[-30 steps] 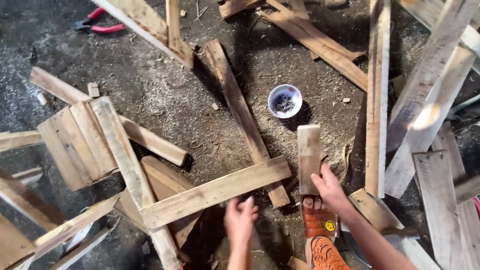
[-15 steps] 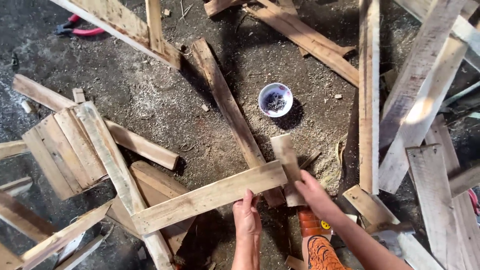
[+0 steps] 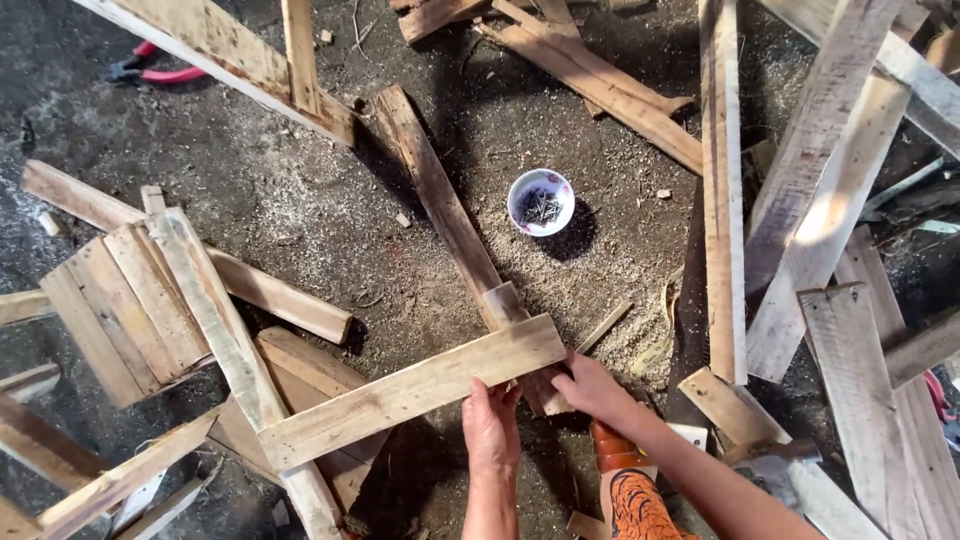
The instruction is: Assembling a wooden structure by hammering nails into wood slats on the ground.
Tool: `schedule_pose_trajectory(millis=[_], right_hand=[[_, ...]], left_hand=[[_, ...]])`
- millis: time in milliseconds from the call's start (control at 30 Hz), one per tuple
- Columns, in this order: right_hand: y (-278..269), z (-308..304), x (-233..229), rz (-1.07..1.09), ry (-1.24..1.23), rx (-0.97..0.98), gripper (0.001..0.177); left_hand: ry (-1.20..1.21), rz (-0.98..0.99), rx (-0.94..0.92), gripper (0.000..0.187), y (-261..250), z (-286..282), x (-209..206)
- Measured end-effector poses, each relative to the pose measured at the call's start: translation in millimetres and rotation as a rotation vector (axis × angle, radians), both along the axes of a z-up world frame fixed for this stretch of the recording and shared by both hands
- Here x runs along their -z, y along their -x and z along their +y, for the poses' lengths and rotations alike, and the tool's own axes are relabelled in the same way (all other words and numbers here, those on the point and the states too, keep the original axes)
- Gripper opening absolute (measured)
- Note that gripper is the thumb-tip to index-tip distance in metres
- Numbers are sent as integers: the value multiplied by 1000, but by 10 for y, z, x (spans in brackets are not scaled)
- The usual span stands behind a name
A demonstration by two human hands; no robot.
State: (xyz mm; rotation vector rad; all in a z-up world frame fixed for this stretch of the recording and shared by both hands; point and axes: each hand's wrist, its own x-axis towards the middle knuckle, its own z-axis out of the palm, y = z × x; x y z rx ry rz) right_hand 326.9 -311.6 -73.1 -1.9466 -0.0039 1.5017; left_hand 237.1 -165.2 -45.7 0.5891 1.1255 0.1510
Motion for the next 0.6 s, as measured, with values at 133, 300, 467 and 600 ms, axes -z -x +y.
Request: schedule_pose_trajectory(millis=[133,300,467,600], right_hand=[[-35,18,91,-59,-8,-60,16],[-20,194,-88,-163,134,-137,26],[-55,48,-156,-146,91,-226,45],[-40,12,-157,-167,139,-284,40]], left_hand=[[-63,-8,150,43,271,81,196],[-54,251,179,46,114,67,-58],[-262,417,401,21,68,-33,-82],[-398,575,704,34,136,-173,-133]])
